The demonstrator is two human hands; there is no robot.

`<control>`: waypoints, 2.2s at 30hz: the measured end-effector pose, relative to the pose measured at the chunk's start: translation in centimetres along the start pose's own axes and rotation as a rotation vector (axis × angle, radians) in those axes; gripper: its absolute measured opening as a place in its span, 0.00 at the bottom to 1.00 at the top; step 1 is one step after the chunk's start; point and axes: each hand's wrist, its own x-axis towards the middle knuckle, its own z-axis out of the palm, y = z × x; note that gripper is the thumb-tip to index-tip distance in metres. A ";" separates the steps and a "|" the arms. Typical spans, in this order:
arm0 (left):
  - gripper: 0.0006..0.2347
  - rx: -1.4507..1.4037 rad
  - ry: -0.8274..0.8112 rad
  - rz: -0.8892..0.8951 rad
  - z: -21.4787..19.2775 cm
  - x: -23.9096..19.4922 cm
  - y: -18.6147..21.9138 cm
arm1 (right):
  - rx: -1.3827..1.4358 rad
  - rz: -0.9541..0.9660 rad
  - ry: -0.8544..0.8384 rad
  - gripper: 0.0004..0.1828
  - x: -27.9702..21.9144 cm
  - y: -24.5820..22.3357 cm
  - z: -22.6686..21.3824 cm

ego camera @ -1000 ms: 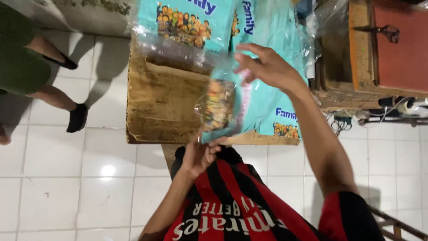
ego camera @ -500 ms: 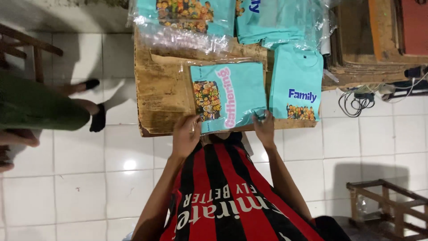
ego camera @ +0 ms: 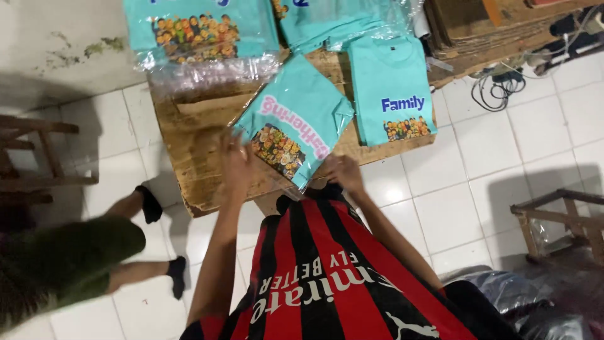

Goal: Insert folded t-shirts into plastic bags and stack them on a work table.

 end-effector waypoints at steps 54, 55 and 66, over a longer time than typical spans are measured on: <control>0.08 -0.282 -0.162 0.438 9.7 3.6 9.7 | -2.257 -1.099 0.298 0.36 20.0 4.4 10.8; 0.09 -0.303 -0.177 0.407 9.3 3.6 9.2 | -2.318 -1.089 0.325 0.37 19.9 4.4 10.5; 0.21 0.000 -0.287 0.185 7.3 5.3 3.6 | -2.424 -0.984 0.304 0.37 15.4 3.7 10.0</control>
